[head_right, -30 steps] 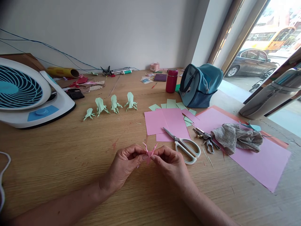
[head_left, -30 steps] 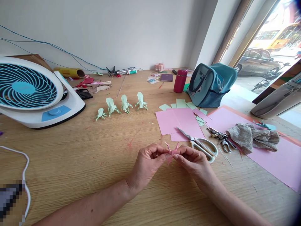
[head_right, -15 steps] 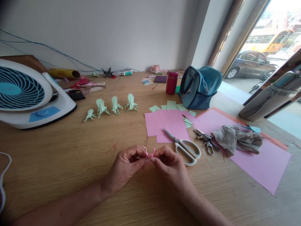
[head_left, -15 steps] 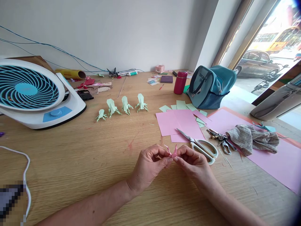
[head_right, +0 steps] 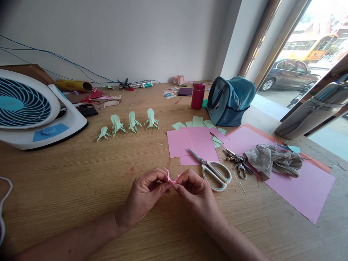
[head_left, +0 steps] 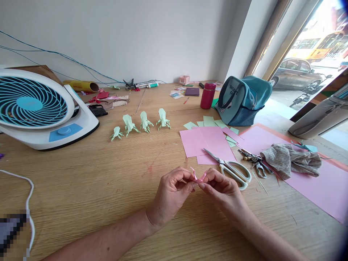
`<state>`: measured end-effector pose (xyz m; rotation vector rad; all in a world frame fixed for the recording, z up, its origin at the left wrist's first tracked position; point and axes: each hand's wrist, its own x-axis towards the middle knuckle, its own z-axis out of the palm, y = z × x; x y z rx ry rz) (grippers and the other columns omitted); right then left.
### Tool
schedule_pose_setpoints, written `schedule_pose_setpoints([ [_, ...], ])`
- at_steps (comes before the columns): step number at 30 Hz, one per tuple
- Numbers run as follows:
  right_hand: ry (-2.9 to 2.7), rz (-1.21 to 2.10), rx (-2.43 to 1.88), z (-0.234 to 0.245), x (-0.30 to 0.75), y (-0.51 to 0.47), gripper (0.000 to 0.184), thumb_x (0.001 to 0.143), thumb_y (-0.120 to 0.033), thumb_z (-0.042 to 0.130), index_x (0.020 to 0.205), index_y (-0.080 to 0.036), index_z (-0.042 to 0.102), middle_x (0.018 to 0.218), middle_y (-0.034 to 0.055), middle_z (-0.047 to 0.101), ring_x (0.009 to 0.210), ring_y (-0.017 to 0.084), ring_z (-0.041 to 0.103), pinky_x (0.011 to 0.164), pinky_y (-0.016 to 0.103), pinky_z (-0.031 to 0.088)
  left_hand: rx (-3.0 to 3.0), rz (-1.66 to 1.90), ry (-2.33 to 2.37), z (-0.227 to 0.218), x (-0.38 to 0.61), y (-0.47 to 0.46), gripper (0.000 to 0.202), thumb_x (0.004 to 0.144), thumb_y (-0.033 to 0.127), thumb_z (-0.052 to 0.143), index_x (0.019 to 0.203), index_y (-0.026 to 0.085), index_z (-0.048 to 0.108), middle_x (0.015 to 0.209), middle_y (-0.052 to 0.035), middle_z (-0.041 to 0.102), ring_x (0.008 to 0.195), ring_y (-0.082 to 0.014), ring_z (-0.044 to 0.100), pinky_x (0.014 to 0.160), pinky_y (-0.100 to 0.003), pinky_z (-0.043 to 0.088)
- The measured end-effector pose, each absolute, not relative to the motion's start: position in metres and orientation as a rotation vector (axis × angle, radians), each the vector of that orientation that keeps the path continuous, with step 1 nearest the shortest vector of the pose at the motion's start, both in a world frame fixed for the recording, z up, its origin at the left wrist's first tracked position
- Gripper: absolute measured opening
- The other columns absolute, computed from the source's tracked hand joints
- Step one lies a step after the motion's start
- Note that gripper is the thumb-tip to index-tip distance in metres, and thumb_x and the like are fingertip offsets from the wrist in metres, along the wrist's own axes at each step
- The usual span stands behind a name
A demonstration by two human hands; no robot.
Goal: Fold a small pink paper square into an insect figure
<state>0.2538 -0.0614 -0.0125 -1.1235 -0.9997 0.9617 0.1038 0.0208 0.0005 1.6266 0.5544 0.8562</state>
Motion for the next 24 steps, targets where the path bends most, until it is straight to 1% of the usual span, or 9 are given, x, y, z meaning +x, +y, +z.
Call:
schedule_pose_setpoints([
  [4, -1.009, 0.97, -1.115, -0.012, 0.254, -0.063, 0.015, 0.086, -0.031, 0.075, 0.077, -0.022, 0.067, 0.075, -0.0001, 0.061, 0.071, 0.014, 0.056, 0.066, 0.027, 0.044, 1.669, 0.825, 0.539, 0.004, 0.103, 0.02, 0.014, 0.089, 0.022, 0.069, 0.078, 0.014, 0.065, 0.086, -0.0047, 0.062, 0.075, -0.0122, 0.059, 0.065, -0.02, 0.051],
  [9, -1.09, 0.929, -1.131, -0.013, 0.253, -0.067, 0.015, 0.089, -0.03, 0.071, 0.079, -0.022, 0.065, 0.078, 0.0003, 0.058, 0.072, 0.014, 0.053, 0.066, 0.028, 0.044, 1.683, 0.78, 0.5, 0.007, 0.102, 0.017, 0.015, 0.092, 0.023, 0.064, 0.081, 0.014, 0.061, 0.085, -0.0028, 0.058, 0.072, -0.0108, 0.057, 0.066, -0.021, 0.05],
  [12, -1.165, 0.826, -1.184, -0.013, 0.252, -0.07, 0.011, 0.091, -0.026, 0.069, 0.081, -0.022, 0.064, 0.079, 0.0004, 0.056, 0.072, 0.015, 0.052, 0.066, 0.029, 0.044, 1.677, 0.768, 0.486, 0.008, 0.101, 0.015, 0.015, 0.093, 0.024, 0.062, 0.082, 0.015, 0.059, 0.085, -0.0022, 0.057, 0.071, -0.0099, 0.056, 0.066, -0.02, 0.049],
  [18, -1.274, 0.624, -1.243, -0.012, 0.252, -0.072, 0.013, 0.089, -0.023, 0.069, 0.078, -0.023, 0.063, 0.075, 0.0004, 0.054, 0.07, 0.017, 0.051, 0.064, 0.03, 0.042, 1.587, 0.741, 0.504, 0.007, 0.102, 0.016, 0.022, 0.091, 0.029, 0.067, 0.077, 0.015, 0.058, 0.079, -0.0005, 0.055, 0.07, -0.0104, 0.055, 0.066, -0.021, 0.048],
  [20, -1.263, 0.653, -1.239, -0.013, 0.252, -0.07, 0.012, 0.09, -0.025, 0.069, 0.079, -0.023, 0.063, 0.076, 0.0008, 0.055, 0.071, 0.017, 0.052, 0.064, 0.03, 0.043, 1.532, 0.722, 0.514, 0.006, 0.103, 0.016, 0.025, 0.089, 0.033, 0.069, 0.075, 0.014, 0.059, 0.077, -0.0004, 0.055, 0.069, -0.0107, 0.055, 0.065, -0.022, 0.047],
  [24, -1.144, 0.896, -1.171, -0.014, 0.25, -0.064, 0.019, 0.09, -0.037, 0.07, 0.08, -0.022, 0.062, 0.077, 0.0019, 0.062, 0.072, 0.017, 0.057, 0.068, 0.031, 0.047, 1.425, 0.664, 0.556, 0.003, 0.105, 0.019, 0.033, 0.086, 0.042, 0.072, 0.075, 0.013, 0.063, 0.071, 0.0006, 0.055, 0.065, -0.01, 0.051, 0.062, -0.022, 0.044],
])
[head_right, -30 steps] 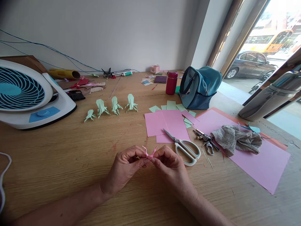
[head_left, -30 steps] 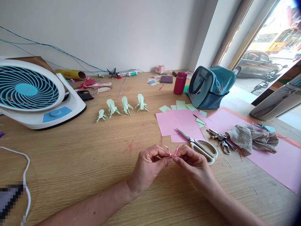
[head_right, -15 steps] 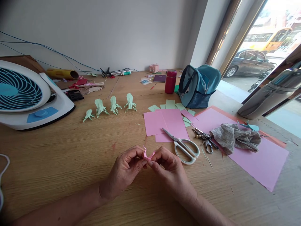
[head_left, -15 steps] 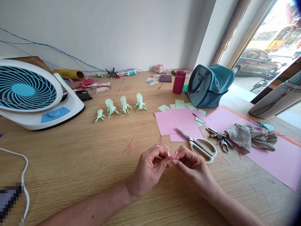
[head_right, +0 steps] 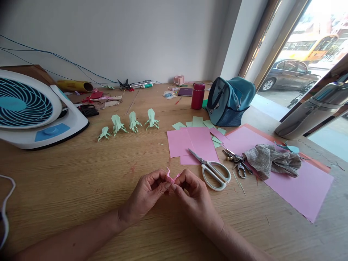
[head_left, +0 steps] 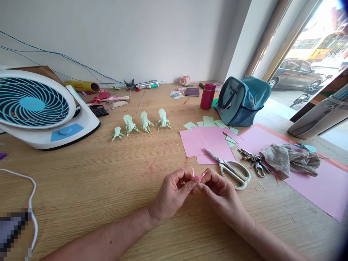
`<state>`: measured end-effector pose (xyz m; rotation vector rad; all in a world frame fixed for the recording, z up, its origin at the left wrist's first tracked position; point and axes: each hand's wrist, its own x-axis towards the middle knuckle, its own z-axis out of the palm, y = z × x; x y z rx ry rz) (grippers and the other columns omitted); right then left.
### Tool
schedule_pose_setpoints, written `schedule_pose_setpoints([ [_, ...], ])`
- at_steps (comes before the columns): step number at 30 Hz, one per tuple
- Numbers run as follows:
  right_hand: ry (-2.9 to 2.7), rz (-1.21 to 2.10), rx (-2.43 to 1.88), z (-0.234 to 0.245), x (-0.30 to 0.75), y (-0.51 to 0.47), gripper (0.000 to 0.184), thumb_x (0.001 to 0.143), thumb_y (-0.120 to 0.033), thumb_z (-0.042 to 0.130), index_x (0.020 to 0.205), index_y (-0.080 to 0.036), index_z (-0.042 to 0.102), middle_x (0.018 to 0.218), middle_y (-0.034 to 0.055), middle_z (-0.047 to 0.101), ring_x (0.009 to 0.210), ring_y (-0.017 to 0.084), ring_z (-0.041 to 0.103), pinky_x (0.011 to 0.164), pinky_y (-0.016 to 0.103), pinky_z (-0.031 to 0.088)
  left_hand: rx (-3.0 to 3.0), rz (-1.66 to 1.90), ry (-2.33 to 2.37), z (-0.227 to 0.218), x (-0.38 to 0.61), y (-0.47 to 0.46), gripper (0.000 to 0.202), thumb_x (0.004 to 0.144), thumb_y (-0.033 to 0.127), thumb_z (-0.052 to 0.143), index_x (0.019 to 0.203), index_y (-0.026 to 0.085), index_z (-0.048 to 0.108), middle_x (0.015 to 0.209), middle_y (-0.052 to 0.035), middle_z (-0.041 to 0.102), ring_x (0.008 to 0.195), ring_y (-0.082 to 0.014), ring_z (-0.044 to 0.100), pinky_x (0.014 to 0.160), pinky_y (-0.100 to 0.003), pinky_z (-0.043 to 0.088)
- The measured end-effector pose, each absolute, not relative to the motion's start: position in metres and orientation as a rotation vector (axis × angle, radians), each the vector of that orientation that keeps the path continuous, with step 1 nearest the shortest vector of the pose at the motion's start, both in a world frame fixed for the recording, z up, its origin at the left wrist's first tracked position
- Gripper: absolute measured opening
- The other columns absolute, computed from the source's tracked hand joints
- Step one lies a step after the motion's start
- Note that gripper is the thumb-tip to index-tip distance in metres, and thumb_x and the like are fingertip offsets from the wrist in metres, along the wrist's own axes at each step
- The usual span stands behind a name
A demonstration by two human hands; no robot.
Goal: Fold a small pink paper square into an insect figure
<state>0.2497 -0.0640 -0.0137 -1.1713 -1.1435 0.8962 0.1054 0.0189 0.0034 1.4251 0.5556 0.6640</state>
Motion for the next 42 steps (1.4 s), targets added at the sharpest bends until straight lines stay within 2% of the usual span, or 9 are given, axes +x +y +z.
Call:
schedule_pose_setpoints([
  [3, -1.046, 0.97, -1.142, -0.014, 0.248, -0.06, 0.027, 0.085, -0.044, 0.075, 0.077, -0.021, 0.062, 0.074, 0.0016, 0.064, 0.072, 0.017, 0.058, 0.07, 0.031, 0.049, 1.314, 0.638, 0.603, 0.001, 0.107, 0.021, 0.038, 0.079, 0.048, 0.077, 0.077, 0.012, 0.066, 0.066, 0.0017, 0.056, 0.058, -0.0083, 0.048, 0.057, -0.022, 0.04],
  [7, -1.006, 1.018, -1.098, -0.014, 0.25, -0.059, 0.027, 0.081, -0.043, 0.078, 0.075, -0.021, 0.064, 0.076, 0.002, 0.067, 0.074, 0.018, 0.061, 0.071, 0.032, 0.049, 1.16, 0.628, 0.634, 0.003, 0.109, 0.023, 0.039, 0.07, 0.047, 0.084, 0.075, 0.011, 0.069, 0.061, 0.0019, 0.058, 0.054, -0.0072, 0.045, 0.051, -0.02, 0.037],
  [17, -0.968, 1.112, -1.012, -0.006, 0.25, -0.062, 0.023, 0.082, -0.042, 0.078, 0.079, -0.023, 0.065, 0.077, 0.001, 0.063, 0.071, 0.017, 0.06, 0.072, 0.033, 0.052, 1.059, 0.481, 0.466, 0.004, 0.104, 0.028, 0.033, 0.077, 0.045, 0.08, 0.077, 0.014, 0.071, 0.071, -0.0012, 0.059, 0.064, -0.0094, 0.051, 0.058, -0.02, 0.044],
  [21, -0.951, 1.143, -1.076, -0.002, 0.253, -0.064, 0.024, 0.086, -0.045, 0.073, 0.085, -0.022, 0.067, 0.075, 0.0, 0.062, 0.066, 0.013, 0.055, 0.066, 0.026, 0.048, 0.924, 0.283, 0.412, 0.006, 0.1, 0.034, 0.037, 0.076, 0.047, 0.081, 0.073, 0.013, 0.068, 0.067, -0.001, 0.056, 0.058, -0.0069, 0.047, 0.052, -0.018, 0.036],
  [25, -0.923, 1.29, -1.033, -0.004, 0.254, -0.064, 0.026, 0.087, -0.046, 0.072, 0.096, -0.022, 0.067, 0.083, 0.0014, 0.067, 0.076, 0.015, 0.062, 0.075, 0.028, 0.05, 0.831, 0.126, 0.353, 0.004, 0.098, 0.037, 0.041, 0.074, 0.047, 0.084, 0.07, 0.012, 0.062, 0.059, 0.002, 0.05, 0.05, -0.0043, 0.039, 0.044, -0.017, 0.022],
  [27, -0.921, 1.356, -0.992, -0.004, 0.253, -0.064, 0.027, 0.085, -0.045, 0.073, 0.099, -0.023, 0.067, 0.086, 0.0019, 0.067, 0.081, 0.017, 0.065, 0.078, 0.03, 0.051, 0.798, 0.065, 0.318, 0.002, 0.097, 0.037, 0.039, 0.074, 0.044, 0.084, 0.073, 0.013, 0.062, 0.059, 0.0022, 0.052, 0.048, -0.0039, 0.04, 0.042, -0.018, 0.021],
  [34, -0.907, 1.558, -0.781, 0.0, 0.246, -0.069, 0.018, 0.082, -0.036, 0.079, 0.092, -0.023, 0.071, 0.071, -0.0019, 0.066, 0.061, 0.013, 0.066, 0.071, 0.03, 0.053, 0.76, 0.011, 0.33, -0.002, 0.096, 0.028, 0.048, 0.062, 0.049, 0.09, 0.066, 0.013, 0.059, 0.053, 0.003, 0.051, 0.046, -0.005, 0.046, 0.041, -0.018, 0.023],
  [38, -0.856, 1.463, -0.802, -0.003, 0.247, -0.069, 0.013, 0.078, -0.032, 0.082, 0.086, -0.025, 0.076, 0.079, -0.0021, 0.061, 0.07, 0.013, 0.065, 0.072, 0.029, 0.052, 0.846, -0.009, 0.382, 0.0, 0.098, 0.027, 0.051, 0.066, 0.054, 0.086, 0.059, 0.011, 0.059, 0.055, 0.0003, 0.055, 0.041, -0.0022, 0.039, 0.038, -0.019, 0.015],
  [42, -0.83, 1.375, -0.884, -0.003, 0.251, -0.067, 0.015, 0.077, -0.034, 0.083, 0.075, -0.022, 0.073, 0.079, -0.0017, 0.057, 0.071, 0.012, 0.056, 0.07, 0.026, 0.048, 0.912, 0.074, 0.45, 0.003, 0.101, 0.03, 0.044, 0.07, 0.05, 0.085, 0.072, 0.012, 0.065, 0.058, 0.0026, 0.054, 0.043, -0.0017, 0.037, 0.038, -0.017, 0.015],
])
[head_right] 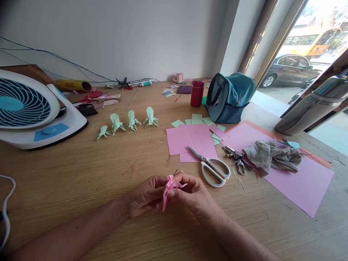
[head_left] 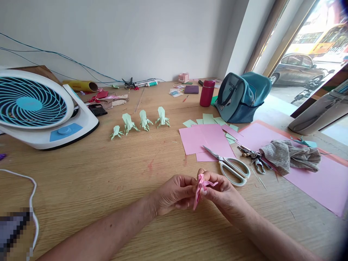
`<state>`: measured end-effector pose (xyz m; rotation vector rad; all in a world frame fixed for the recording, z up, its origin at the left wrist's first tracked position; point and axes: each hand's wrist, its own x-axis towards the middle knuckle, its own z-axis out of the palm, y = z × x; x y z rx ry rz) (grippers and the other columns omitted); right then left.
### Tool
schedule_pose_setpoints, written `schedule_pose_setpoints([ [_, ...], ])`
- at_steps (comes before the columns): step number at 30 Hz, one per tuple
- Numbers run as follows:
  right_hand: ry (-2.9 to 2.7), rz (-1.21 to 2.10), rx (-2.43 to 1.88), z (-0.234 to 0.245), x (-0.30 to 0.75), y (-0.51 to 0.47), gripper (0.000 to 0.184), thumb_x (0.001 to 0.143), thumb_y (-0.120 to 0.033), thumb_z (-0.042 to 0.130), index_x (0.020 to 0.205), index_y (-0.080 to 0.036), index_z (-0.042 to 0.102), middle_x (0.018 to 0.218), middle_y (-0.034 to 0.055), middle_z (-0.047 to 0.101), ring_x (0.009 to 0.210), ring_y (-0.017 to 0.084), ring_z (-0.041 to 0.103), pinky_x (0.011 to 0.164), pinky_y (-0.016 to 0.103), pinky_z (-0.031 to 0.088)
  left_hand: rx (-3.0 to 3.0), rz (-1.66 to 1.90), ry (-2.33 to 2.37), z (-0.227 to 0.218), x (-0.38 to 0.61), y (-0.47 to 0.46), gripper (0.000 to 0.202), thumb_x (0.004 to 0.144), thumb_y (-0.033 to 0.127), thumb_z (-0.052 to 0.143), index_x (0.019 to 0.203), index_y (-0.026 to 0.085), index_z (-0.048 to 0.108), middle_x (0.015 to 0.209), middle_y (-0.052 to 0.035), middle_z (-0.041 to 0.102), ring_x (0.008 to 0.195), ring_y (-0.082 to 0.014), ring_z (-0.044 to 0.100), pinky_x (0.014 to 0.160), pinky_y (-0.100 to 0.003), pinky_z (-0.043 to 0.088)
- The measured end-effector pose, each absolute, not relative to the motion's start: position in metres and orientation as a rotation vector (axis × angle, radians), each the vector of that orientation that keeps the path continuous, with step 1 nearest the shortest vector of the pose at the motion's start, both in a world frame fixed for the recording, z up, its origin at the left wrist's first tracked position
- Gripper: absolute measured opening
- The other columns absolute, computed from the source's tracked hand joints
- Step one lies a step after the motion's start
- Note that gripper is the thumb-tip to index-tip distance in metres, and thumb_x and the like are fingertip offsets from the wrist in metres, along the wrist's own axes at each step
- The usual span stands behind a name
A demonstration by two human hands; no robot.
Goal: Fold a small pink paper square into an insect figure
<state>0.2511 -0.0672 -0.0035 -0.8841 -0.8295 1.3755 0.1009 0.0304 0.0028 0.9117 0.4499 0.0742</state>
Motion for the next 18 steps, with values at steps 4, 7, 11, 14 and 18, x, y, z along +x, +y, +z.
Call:
schedule_pose_setpoints([
  [4, -0.729, 1.31, -1.017, -0.0033, 0.2557, -0.0634, 0.028, 0.072, -0.038, 0.086, 0.068, -0.019, 0.067, 0.072, -0.0019, 0.059, 0.072, 0.012, 0.052, 0.072, 0.025, 0.044, 0.961, 0.324, 0.474, 0.0056, 0.1014, 0.0378, 0.038, 0.072, 0.045, 0.085, 0.088, 0.014, 0.069, 0.065, 0.0024, 0.057, 0.051, -0.0037, 0.045, 0.04, -0.014, 0.03],
  [7, -0.689, 1.296, -1.104, -0.0056, 0.2574, -0.0602, 0.034, 0.064, -0.038, 0.091, 0.064, -0.018, 0.063, 0.068, -0.002, 0.059, 0.07, 0.013, 0.051, 0.07, 0.025, 0.041, 1.039, 0.402, 0.442, 0.0042, 0.1013, 0.041, 0.036, 0.073, 0.042, 0.085, 0.09, 0.014, 0.07, 0.078, -0.0002, 0.061, 0.056, -0.0045, 0.049, 0.042, -0.014, 0.039],
  [11, -0.763, 1.244, -1.174, -0.008, 0.2554, -0.0573, 0.039, 0.057, -0.036, 0.094, 0.058, -0.017, 0.06, 0.064, -0.0031, 0.055, 0.065, 0.012, 0.046, 0.062, 0.025, 0.037, 1.147, 0.419, 0.49, -0.0011, 0.1025, 0.0389, 0.038, 0.075, 0.044, 0.082, 0.083, 0.011, 0.066, 0.081, -0.0023, 0.063, 0.053, -0.0043, 0.051, 0.04, -0.014, 0.039],
  [14, -0.806, 1.251, -1.151, -0.0061, 0.2541, -0.0568, 0.038, 0.058, -0.038, 0.093, 0.061, -0.017, 0.061, 0.065, -0.0028, 0.058, 0.064, 0.012, 0.048, 0.061, 0.026, 0.038, 1.18, 0.453, 0.554, -0.0029, 0.1041, 0.036, 0.04, 0.075, 0.046, 0.082, 0.079, 0.011, 0.062, 0.074, -0.0013, 0.063, 0.048, -0.0042, 0.051, 0.037, -0.014, 0.038],
  [18, -0.852, 1.273, -1.125, -0.0023, 0.2555, -0.057, 0.035, 0.064, -0.042, 0.09, 0.069, -0.019, 0.065, 0.069, -0.0019, 0.062, 0.068, 0.013, 0.054, 0.069, 0.028, 0.044, 1.169, 0.551, 0.577, -0.0007, 0.1053, 0.0338, 0.041, 0.074, 0.046, 0.083, 0.078, 0.012, 0.06, 0.068, 0.0009, 0.064, 0.043, -0.0037, 0.05, 0.036, -0.015, 0.041],
])
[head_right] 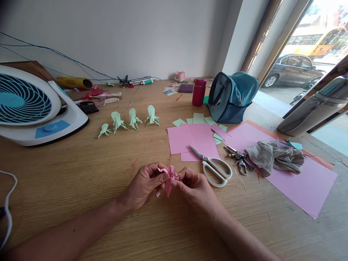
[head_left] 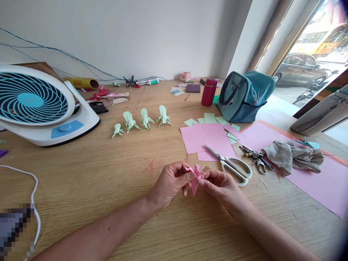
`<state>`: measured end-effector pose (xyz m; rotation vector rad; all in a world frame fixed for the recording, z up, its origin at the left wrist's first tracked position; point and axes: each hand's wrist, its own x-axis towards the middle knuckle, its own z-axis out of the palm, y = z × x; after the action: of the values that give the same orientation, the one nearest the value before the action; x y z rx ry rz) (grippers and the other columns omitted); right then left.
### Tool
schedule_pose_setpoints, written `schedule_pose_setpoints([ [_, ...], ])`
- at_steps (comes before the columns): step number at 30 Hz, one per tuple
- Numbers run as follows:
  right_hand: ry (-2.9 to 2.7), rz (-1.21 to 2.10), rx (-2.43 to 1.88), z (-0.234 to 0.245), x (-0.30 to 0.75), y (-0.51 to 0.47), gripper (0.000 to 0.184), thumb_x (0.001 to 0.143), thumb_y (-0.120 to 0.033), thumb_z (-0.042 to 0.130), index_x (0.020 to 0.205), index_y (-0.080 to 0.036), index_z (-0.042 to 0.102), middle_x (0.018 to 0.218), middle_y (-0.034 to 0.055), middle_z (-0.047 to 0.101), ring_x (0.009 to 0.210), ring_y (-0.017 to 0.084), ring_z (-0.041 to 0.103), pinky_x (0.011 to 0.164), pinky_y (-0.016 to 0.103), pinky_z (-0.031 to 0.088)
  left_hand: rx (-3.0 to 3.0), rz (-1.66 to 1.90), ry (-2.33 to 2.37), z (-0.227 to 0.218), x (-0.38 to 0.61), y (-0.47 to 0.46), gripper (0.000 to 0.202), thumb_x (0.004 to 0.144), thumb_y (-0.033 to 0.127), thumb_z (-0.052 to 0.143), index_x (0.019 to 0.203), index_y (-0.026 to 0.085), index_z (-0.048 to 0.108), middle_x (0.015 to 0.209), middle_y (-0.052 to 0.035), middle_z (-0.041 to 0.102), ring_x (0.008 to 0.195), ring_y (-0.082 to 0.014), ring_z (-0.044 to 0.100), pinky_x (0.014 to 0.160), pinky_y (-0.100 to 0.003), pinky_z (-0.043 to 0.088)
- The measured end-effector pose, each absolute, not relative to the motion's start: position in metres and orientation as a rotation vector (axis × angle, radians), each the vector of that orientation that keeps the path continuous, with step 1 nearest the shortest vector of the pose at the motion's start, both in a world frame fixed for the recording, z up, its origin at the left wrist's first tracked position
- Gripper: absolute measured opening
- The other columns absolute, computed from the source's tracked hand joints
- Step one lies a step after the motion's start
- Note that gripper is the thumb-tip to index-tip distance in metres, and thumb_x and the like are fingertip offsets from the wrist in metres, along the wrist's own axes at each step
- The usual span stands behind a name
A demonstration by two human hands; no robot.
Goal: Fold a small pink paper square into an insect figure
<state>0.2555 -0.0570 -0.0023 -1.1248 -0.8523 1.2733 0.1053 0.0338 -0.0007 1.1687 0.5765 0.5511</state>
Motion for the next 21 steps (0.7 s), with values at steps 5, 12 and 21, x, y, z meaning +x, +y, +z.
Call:
schedule_pose_setpoints([
  [5, -0.915, 1.203, -1.189, -0.007, 0.256, -0.057, 0.037, 0.07, -0.048, 0.085, 0.071, -0.019, 0.062, 0.068, -0.0018, 0.062, 0.061, 0.011, 0.05, 0.063, 0.027, 0.044, 1.152, 0.559, 0.561, 0.002, 0.104, 0.032, 0.037, 0.073, 0.042, 0.084, 0.081, 0.012, 0.064, 0.065, 0.0024, 0.062, 0.048, -0.0058, 0.054, 0.04, -0.016, 0.048],
  [12, -1.083, 1.062, -1.319, -0.018, 0.255, -0.061, 0.03, 0.086, -0.045, 0.071, 0.076, -0.019, 0.059, 0.074, 0.0007, 0.059, 0.073, 0.016, 0.057, 0.073, 0.032, 0.048, 1.242, 0.496, 0.607, 0.004, 0.105, 0.032, 0.034, 0.072, 0.04, 0.084, 0.083, 0.012, 0.068, 0.063, 0.0023, 0.06, 0.05, -0.0068, 0.053, 0.04, -0.016, 0.046],
  [21, -1.558, 0.297, -1.385, -0.009, 0.254, -0.069, 0.014, 0.092, -0.009, 0.057, 0.099, -0.022, 0.056, 0.087, 0.0016, 0.054, 0.072, 0.014, 0.052, 0.065, 0.029, 0.047, 1.065, 0.535, 0.678, 0.007, 0.105, 0.032, 0.037, 0.07, 0.043, 0.085, 0.074, 0.013, 0.063, 0.063, 0.0036, 0.056, 0.053, -0.0044, 0.044, 0.042, -0.014, 0.032],
])
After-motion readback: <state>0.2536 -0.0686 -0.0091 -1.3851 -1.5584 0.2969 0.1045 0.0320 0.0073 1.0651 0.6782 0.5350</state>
